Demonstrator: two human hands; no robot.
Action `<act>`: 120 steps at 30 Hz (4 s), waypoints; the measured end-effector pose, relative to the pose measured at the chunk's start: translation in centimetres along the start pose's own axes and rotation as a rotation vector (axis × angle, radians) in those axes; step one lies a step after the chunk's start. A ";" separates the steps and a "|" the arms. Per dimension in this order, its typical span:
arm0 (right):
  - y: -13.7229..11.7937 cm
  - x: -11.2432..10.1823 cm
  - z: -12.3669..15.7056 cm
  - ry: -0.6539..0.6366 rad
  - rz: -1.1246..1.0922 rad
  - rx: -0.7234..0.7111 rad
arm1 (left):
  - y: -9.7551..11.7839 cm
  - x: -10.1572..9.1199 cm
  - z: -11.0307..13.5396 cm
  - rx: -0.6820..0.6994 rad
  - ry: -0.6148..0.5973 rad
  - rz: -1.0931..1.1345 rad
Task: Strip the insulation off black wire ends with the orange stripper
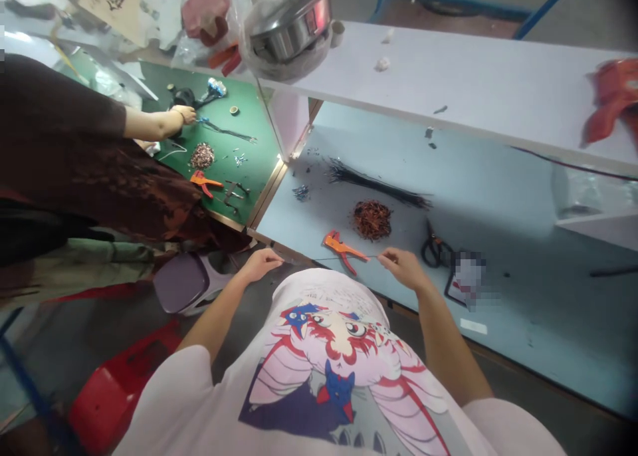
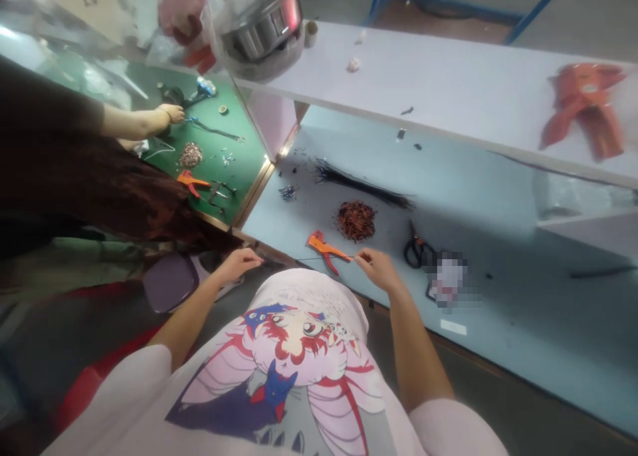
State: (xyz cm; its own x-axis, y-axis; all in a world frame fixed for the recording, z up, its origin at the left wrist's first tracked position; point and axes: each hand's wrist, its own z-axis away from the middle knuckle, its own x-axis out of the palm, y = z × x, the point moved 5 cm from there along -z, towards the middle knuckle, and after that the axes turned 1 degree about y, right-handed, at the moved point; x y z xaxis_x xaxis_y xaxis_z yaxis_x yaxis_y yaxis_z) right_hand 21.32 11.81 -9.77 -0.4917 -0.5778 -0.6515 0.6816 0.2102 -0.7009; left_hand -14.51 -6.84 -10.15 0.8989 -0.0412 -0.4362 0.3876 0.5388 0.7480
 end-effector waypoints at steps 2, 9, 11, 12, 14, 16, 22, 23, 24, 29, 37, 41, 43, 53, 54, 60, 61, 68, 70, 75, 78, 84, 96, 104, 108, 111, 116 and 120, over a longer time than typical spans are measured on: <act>1.1 -0.2 -0.7 0.012 0.000 0.020 | 0.2 0.0 1.5 -0.018 0.045 -0.009; 3.2 0.6 -3.0 -0.125 -0.119 -0.019 | 1.4 0.6 6.2 -0.119 0.020 0.021; 3.3 1.0 -3.4 -0.206 -0.208 -0.048 | 2.2 0.7 7.2 -0.147 -0.030 0.023; 3.3 1.2 -3.5 -0.249 -0.261 -0.057 | 2.6 0.7 7.6 -0.163 -0.061 0.026; 3.4 1.2 -3.7 -0.319 -0.361 -0.063 | 3.5 0.5 8.2 -0.191 -0.128 0.038; 3.5 1.0 -3.7 -0.356 -0.428 -0.057 | 4.4 0.0 8.4 -0.202 -0.174 0.056; 3.9 -0.3 -2.4 -0.323 -0.633 -0.029 | 6.4 -2.7 7.0 -0.174 -0.156 0.050; 4.0 -0.5 -1.9 -0.304 -0.672 -0.026 | 6.6 -3.2 6.6 -0.165 -0.155 0.037; 4.2 -0.6 -1.5 -0.286 -0.711 -0.021 | 6.8 -3.6 6.1 -0.158 -0.161 0.021; 4.5 -0.3 0.7 -0.199 -0.823 0.022 | 6.6 -5.0 3.2 -0.163 -0.201 -0.103; -3.4 5.7 0.0 -0.082 -0.482 -0.030 | 4.4 -6.4 -3.0 -0.138 -0.012 -0.437; -7.4 8.4 -2.1 0.000 -0.437 -0.065 | 7.0 -2.0 -5.5 0.029 -0.042 -0.404; -8.9 8.9 -2.9 0.007 -0.431 -0.091 | 8.7 1.4 -6.0 0.123 -0.143 -0.313; -10.8 8.0 -3.3 -0.219 -0.706 -0.019 | 11.1 6.7 -5.5 0.219 -0.266 0.163; -10.7 8.1 -3.1 -0.263 -0.785 0.018 | 11.3 6.6 -5.4 0.231 -0.279 0.198; -10.3 8.1 -3.5 -0.271 -0.824 0.155 | 12.3 6.0 -5.0 0.277 -0.330 0.374; -9.8 8.0 -3.9 -0.225 -0.728 0.173 | 12.3 5.8 -5.1 0.275 -0.321 0.402; -3.6 8.7 -5.0 -0.010 -0.132 0.319 | 10.9 3.6 -5.9 0.199 -0.157 0.545; -2.2 9.6 -4.4 0.017 0.015 0.344 | 10.6 3.1 -6.0 0.178 -0.113 0.558; -1.0 11.9 -3.6 -0.018 0.455 0.388 | 10.9 2.8 -6.0 0.161 -0.037 0.554; -1.0 12.1 -3.9 -0.030 0.481 0.399 | 11.6 2.7 -5.8 0.172 0.018 0.547; -1.5 9.8 -4.9 -0.021 0.289 0.393 | 12.2 2.2 -5.4 0.159 0.068 0.620; -12.7 1.7 -1.1 -0.035 -1.322 0.059 | 15.9 1.2 -4.7 0.188 0.051 0.773; -16.1 3.8 1.5 -0.239 -1.488 0.075 | 20.6 -2.0 -1.6 0.661 0.263 0.249; -16.9 3.8 2.2 -0.209 -1.461 0.070 | 20.7 -2.5 -1.0 0.679 0.307 0.160; -17.2 3.7 2.7 -0.187 -1.486 0.126 | 20.6 -2.7 -0.7 0.671 0.322 0.170; -17.7 2.8 3.5 -0.237 -1.408 0.105 | 21.3 -2.9 -0.1 0.753 0.334 0.144; -17.9 2.1 4.1 -0.254 -1.356 0.090 | 22.0 -3.0 0.3 0.889 0.351 0.050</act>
State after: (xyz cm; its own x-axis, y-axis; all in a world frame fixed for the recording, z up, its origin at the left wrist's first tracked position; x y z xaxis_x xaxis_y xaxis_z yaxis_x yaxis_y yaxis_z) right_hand 10.29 3.64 2.60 -0.6876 -0.4161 0.5950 -0.2084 -0.6719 -0.7107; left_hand -8.59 4.88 7.77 0.8623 0.2966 -0.4105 0.4934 -0.3091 0.8130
